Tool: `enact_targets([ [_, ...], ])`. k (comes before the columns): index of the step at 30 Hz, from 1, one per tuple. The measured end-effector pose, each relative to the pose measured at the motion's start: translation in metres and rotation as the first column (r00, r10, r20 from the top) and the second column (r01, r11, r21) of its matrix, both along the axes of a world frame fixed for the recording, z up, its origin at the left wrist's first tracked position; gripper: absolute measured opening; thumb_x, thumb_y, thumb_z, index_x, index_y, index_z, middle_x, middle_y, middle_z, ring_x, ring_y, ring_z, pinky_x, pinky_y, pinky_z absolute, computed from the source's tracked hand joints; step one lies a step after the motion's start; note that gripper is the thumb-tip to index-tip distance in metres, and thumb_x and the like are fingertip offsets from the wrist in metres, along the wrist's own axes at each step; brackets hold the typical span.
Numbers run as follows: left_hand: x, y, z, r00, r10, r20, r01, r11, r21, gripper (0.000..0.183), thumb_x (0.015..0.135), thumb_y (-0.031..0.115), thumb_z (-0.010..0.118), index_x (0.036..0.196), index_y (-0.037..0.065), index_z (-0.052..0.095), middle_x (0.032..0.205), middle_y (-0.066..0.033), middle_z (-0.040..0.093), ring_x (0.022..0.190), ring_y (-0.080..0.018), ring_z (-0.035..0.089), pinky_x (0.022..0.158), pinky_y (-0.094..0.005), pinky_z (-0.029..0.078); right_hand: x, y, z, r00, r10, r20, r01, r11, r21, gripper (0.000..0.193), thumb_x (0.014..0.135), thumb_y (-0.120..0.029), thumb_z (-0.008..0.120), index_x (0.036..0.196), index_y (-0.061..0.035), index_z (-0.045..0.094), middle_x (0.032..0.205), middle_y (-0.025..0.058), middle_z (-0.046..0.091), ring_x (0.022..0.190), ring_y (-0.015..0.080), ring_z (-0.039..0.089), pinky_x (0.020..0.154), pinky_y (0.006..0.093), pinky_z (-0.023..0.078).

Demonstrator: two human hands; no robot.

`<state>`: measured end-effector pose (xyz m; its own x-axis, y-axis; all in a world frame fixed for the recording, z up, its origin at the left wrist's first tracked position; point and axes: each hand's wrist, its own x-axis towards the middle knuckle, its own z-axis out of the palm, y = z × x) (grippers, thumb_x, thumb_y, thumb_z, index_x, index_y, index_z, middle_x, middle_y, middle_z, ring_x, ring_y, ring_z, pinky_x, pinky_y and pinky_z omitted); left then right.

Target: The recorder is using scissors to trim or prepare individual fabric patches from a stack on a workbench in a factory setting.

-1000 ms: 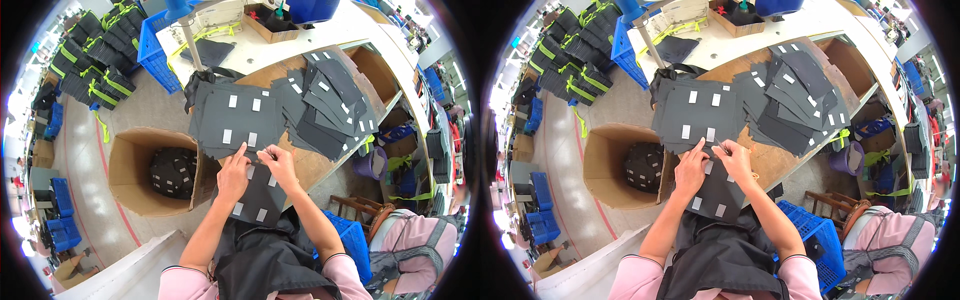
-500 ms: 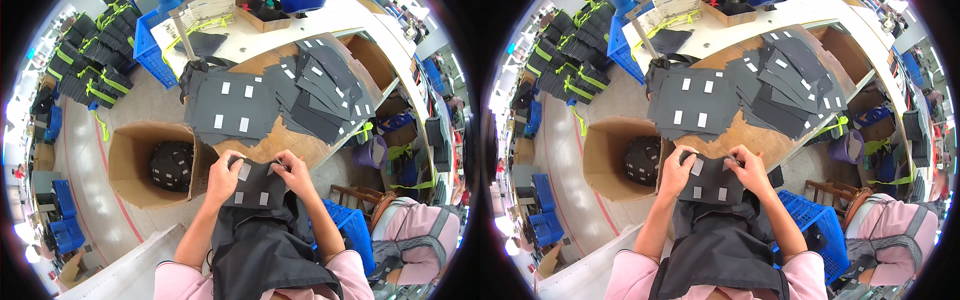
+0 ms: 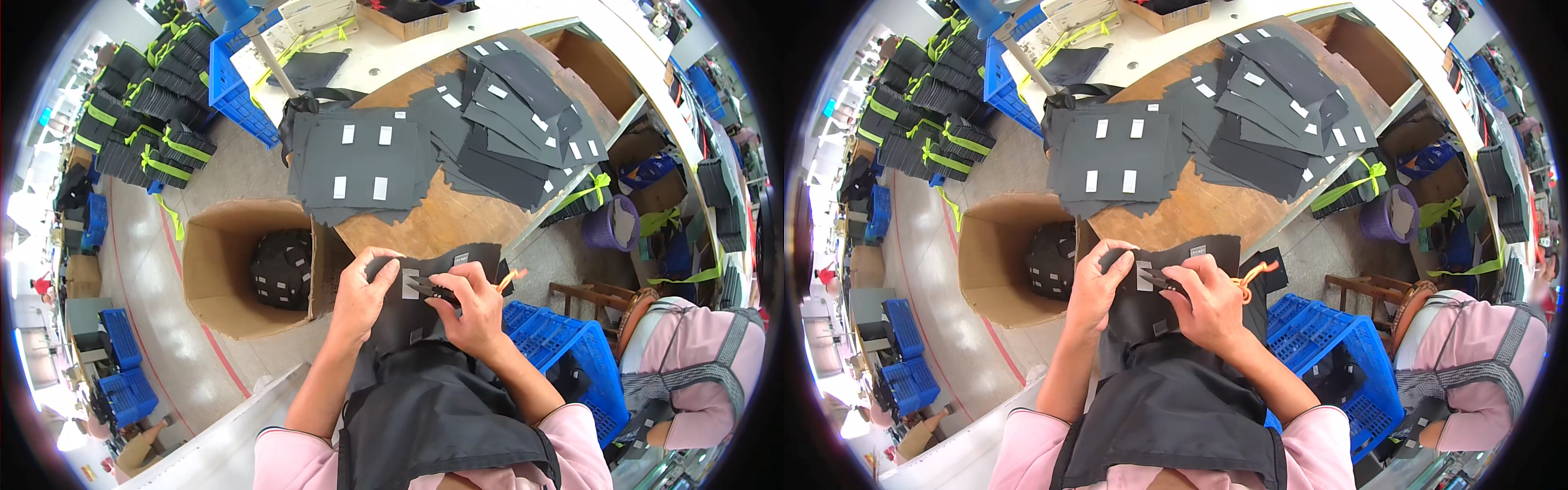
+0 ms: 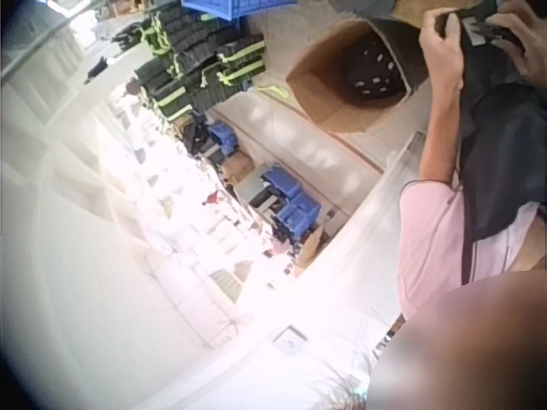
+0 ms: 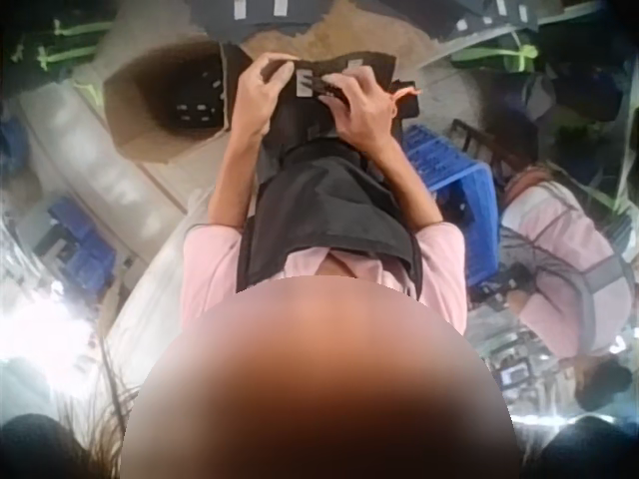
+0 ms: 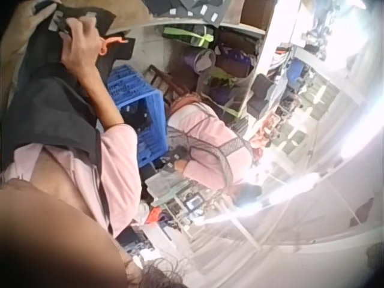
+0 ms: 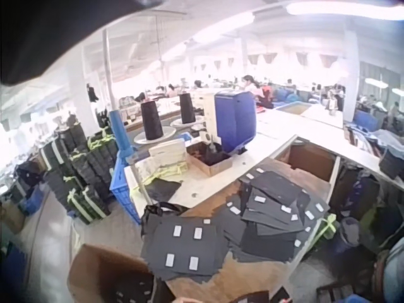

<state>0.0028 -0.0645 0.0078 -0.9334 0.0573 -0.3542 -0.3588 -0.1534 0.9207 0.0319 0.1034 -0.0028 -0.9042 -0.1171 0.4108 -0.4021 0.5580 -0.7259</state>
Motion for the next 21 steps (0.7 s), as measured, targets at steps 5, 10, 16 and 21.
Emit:
enact_targets([
  [5,0.004,0.000,0.011,1.000,-0.014,0.017,0.016,0.996,-0.085,0.016,0.085,0.006,0.061,0.101,0.002,0.058,0.085,-0.0001,0.060,0.074,-0.0039,0.054,0.067,-0.0184,0.044,0.000,0.002,0.000,0.998,-0.028,-0.051,0.029,0.999,0.029,0.032,0.065,-0.003,0.072,0.095,-0.0063,0.062,0.077,0.0095,0.053,0.062,0.0241,0.053,0.051,0.0321,0.044],
  [10,0.007,0.000,0.007,0.999,-0.014,-0.037,0.011,0.995,-0.096,0.017,0.086,0.008,0.059,0.103,0.005,0.059,0.069,0.0051,0.054,0.051,0.0012,0.038,0.045,-0.0159,0.030,0.002,0.001,-0.003,0.999,-0.026,-0.040,0.027,0.999,0.018,0.029,0.065,-0.003,0.072,0.093,-0.0063,0.063,0.072,0.0087,0.052,0.058,0.0242,0.052,0.051,0.0325,0.043],
  [16,0.008,-0.001,0.009,0.998,-0.051,-0.029,0.048,0.993,-0.112,0.018,0.086,0.008,0.059,0.103,0.003,0.059,0.076,0.0034,0.056,0.056,0.0007,0.041,0.049,-0.0165,0.033,0.012,0.008,-0.002,0.991,-0.052,-0.122,0.052,0.999,-0.005,0.029,0.066,-0.007,0.072,0.094,-0.0073,0.062,0.075,0.0064,0.053,0.062,0.0228,0.055,0.052,0.0310,0.043],
  [21,0.008,0.002,0.014,0.995,-0.085,-0.052,0.073,0.977,-0.198,0.017,0.086,0.008,0.058,0.102,0.001,0.060,0.079,0.0023,0.058,0.060,-0.0002,0.044,0.052,-0.0173,0.036,0.008,0.005,-0.005,0.996,-0.062,-0.067,0.062,0.998,0.000,0.028,0.065,-0.003,0.073,0.092,-0.0057,0.064,0.074,0.0076,0.053,0.059,0.0221,0.054,0.053,0.0303,0.043],
])
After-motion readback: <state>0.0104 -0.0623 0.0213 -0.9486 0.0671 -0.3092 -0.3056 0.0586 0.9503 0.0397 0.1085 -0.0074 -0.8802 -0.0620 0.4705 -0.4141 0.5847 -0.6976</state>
